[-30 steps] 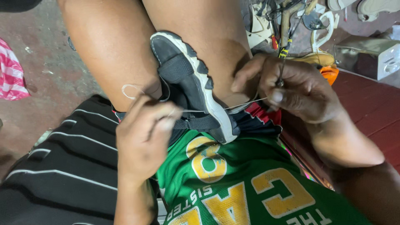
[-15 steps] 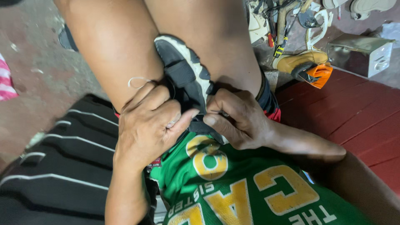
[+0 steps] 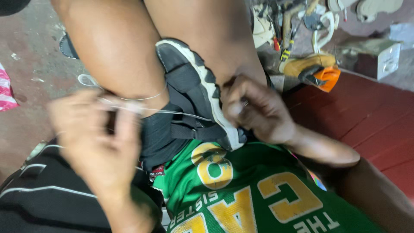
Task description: The person is sitting on the floor and sewing a black and white sneaker using a needle and white thread. They repeatedly pass the needle through the shoe's upper material near the strap, pulling the thread tight to secure the repair.
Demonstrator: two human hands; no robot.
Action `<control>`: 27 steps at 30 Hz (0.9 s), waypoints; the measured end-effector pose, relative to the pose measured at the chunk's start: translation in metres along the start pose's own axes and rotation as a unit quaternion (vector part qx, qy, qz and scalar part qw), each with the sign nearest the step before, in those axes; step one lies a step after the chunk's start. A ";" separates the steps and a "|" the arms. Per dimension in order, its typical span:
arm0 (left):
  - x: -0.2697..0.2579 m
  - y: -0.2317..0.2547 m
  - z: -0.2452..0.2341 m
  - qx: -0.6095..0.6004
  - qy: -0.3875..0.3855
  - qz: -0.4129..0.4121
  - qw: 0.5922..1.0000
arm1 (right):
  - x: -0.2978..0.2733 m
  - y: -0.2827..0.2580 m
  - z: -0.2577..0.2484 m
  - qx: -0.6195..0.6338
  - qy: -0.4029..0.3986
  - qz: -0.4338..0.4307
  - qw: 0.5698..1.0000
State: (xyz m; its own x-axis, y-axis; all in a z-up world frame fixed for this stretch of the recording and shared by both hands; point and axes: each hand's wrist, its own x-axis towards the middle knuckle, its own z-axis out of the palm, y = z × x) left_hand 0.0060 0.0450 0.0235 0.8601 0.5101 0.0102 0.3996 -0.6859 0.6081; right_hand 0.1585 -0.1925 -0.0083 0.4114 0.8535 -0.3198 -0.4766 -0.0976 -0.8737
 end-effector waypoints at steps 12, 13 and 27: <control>0.016 0.039 0.020 -0.037 -0.147 0.081 0.985 | -0.008 -0.029 -0.028 -0.288 0.063 -0.069 0.953; 0.017 0.041 0.020 -0.048 -0.160 0.087 0.982 | -0.014 -0.027 -0.022 -0.306 0.051 -0.069 0.948; 0.030 0.042 0.025 -0.135 -0.210 0.108 0.962 | -0.030 -0.023 -0.034 -0.417 0.117 -0.054 0.899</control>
State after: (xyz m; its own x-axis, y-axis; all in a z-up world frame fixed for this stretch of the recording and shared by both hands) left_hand 0.0560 0.0185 0.0299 0.9887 0.0783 -0.1280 0.1498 -0.5634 0.8125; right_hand 0.1838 -0.2332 0.0090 0.6194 0.7595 -0.1987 0.2858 -0.4538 -0.8440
